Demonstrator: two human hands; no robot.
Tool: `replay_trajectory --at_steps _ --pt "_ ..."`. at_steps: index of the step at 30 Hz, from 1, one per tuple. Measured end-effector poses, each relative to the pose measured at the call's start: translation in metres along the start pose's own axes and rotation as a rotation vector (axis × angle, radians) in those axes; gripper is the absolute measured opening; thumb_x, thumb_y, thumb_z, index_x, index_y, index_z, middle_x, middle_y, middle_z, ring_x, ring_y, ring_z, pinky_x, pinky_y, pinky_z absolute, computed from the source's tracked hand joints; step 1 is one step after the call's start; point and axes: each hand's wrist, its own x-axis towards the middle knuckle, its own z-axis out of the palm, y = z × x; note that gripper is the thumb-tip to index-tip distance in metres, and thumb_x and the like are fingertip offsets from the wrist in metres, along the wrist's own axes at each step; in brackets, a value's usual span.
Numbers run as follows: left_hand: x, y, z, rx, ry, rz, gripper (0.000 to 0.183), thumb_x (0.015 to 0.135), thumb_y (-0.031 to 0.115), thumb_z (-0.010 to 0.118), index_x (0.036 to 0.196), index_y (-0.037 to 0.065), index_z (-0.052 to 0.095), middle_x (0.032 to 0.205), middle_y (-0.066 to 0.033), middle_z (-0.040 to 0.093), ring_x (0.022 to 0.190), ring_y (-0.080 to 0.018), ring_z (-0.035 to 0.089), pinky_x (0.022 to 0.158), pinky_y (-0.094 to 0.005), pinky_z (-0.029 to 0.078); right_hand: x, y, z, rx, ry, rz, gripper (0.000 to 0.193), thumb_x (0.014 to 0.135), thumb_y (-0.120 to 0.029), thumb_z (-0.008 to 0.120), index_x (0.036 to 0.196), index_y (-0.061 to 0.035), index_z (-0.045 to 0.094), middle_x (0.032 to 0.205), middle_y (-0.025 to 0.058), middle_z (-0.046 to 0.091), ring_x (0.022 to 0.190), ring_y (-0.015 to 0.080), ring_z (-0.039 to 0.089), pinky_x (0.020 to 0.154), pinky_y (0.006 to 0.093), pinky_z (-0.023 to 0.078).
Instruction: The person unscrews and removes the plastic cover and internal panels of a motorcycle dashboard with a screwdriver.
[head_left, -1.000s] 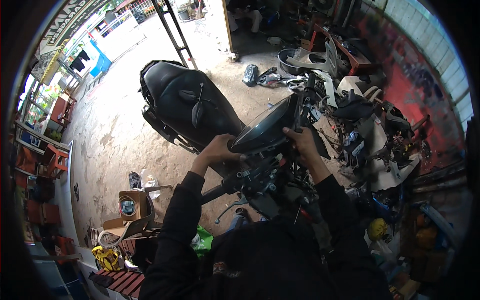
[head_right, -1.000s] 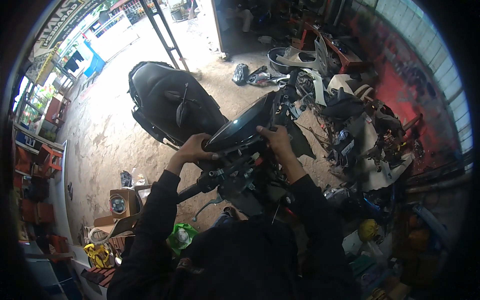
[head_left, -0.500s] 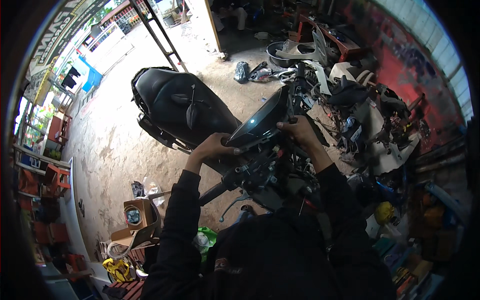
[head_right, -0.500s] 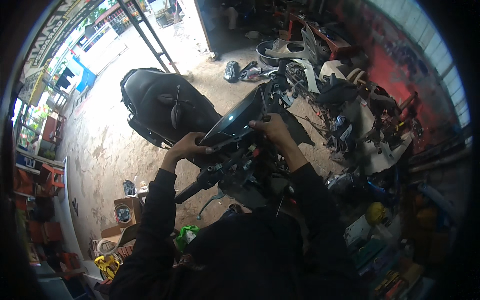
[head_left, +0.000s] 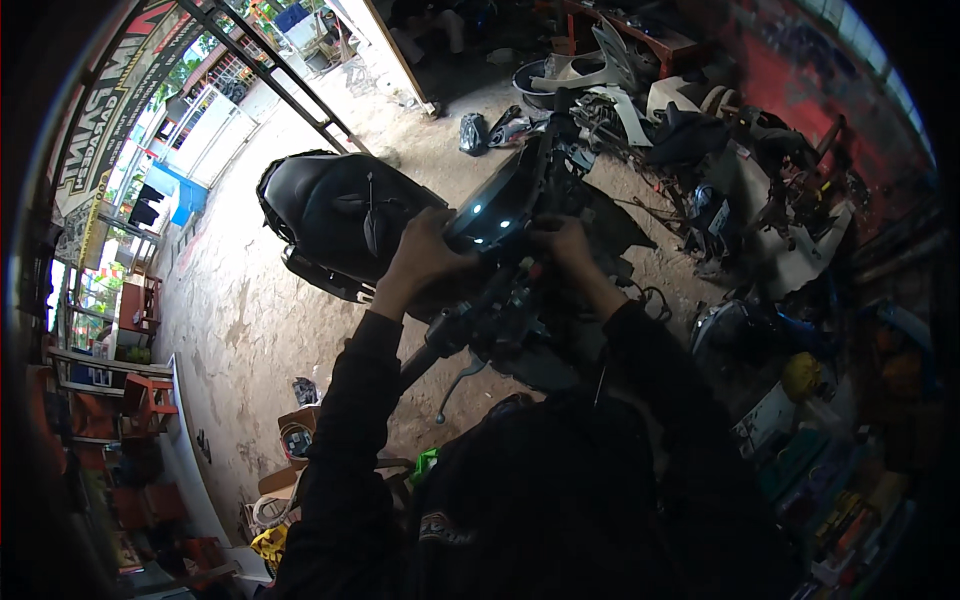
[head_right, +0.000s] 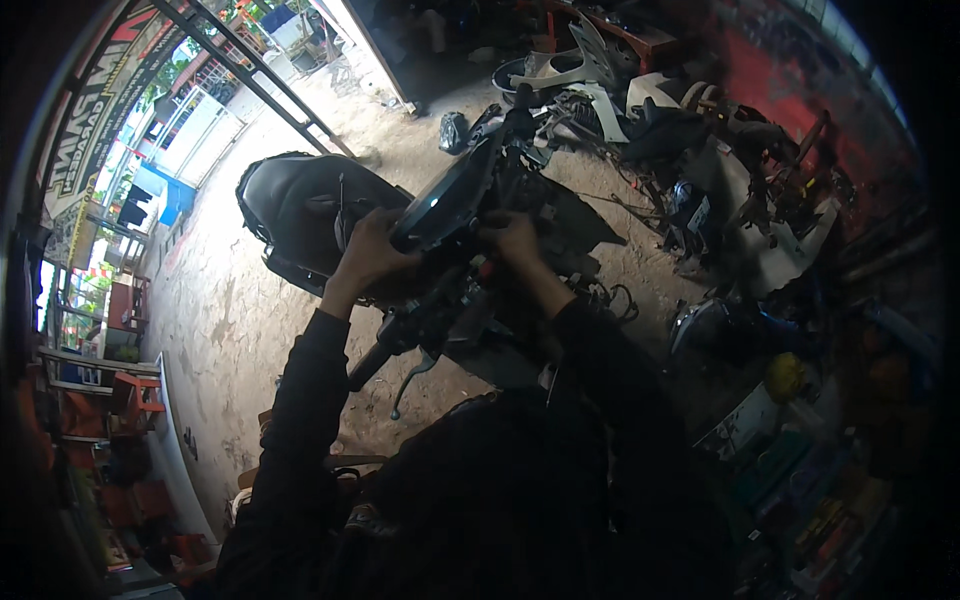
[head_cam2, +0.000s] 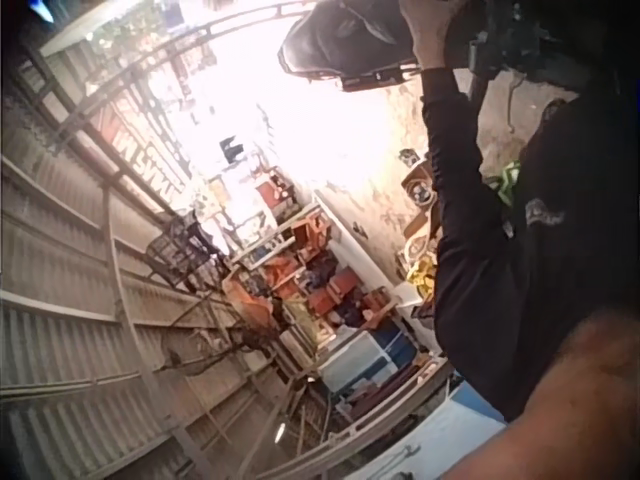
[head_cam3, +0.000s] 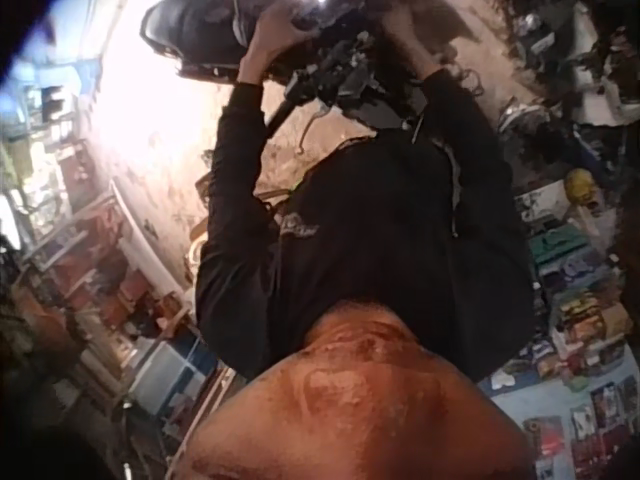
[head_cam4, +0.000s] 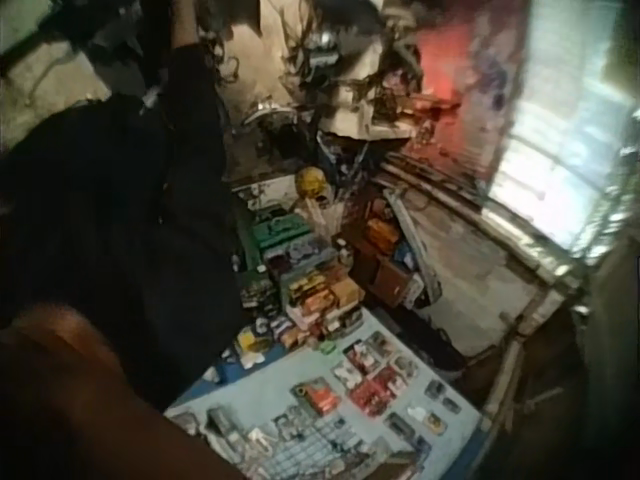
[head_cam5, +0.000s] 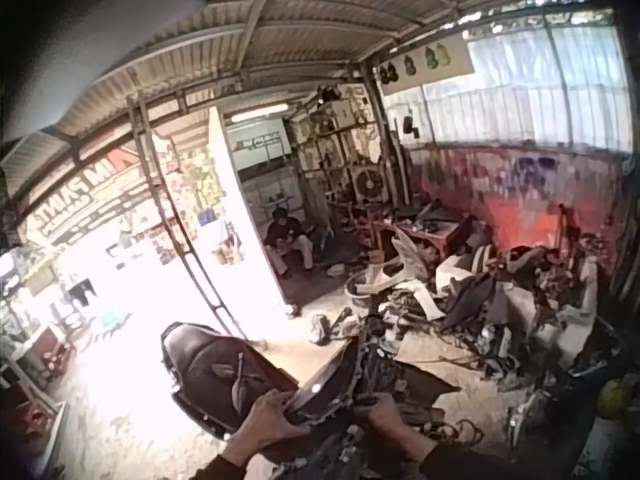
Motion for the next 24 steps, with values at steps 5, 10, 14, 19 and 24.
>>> replay_trajectory --at_steps 5,10,14,19,24 --pt "0.004 0.013 -0.005 0.014 -0.044 -0.01 0.067 0.055 0.035 0.08 0.105 -0.006 0.065 0.098 -0.023 0.065 0.094 -0.0342 0.064 0.088 -0.0392 0.049 0.012 0.006 0.018 -0.239 0.071 -0.256 0.038 0.065 -0.017 0.073 0.098 0.0017 0.067 0.085 0.0215 0.068 0.076 0.0279 0.069 0.07 0.0353 0.052" --pt "-0.004 0.021 -0.005 -0.022 -0.024 -0.038 0.061 0.056 0.036 0.08 0.101 -0.003 0.068 0.093 -0.021 0.068 0.089 -0.0319 0.066 0.084 -0.0379 0.051 0.01 0.01 0.026 -0.36 0.173 -0.363 0.035 0.066 -0.023 0.074 0.094 -0.0033 0.068 0.087 0.0198 0.068 0.085 0.0358 0.067 0.072 0.0398 0.052" --pt "0.0 0.031 0.002 0.004 -0.033 -0.105 0.058 0.057 0.039 0.081 0.1 0.001 0.07 0.09 -0.018 0.069 0.082 -0.028 0.068 0.078 -0.0369 0.052 0.013 0.023 0.033 -0.152 0.202 -0.402 0.035 0.066 -0.021 0.073 0.097 -0.0043 0.068 0.089 0.0191 0.068 0.086 0.0338 0.067 0.073 0.0394 0.052" --pt "0.004 0.021 0.009 0.055 -0.021 -0.075 0.058 0.062 0.036 0.081 0.104 -0.001 0.068 0.091 -0.017 0.07 0.083 -0.0215 0.069 0.077 -0.0326 0.052 0.011 0.018 0.018 -0.1 0.092 -0.324 0.038 0.065 -0.018 0.073 0.099 -0.0027 0.067 0.087 0.0165 0.07 0.083 0.0283 0.069 0.072 0.0373 0.053" --pt "-0.002 -0.002 0.0 0.05 0.0 -0.061 0.062 0.064 0.03 0.081 0.11 -0.007 0.063 0.096 -0.0162 0.07 0.086 -0.0194 0.068 0.08 -0.0296 0.051 0.002 0.025 0.022 0.058 0.007 -0.395 0.043 0.064 -0.015 0.071 0.104 -0.0008 0.065 0.083 0.0158 0.07 0.078 0.0243 0.07 0.069 0.0355 0.053"
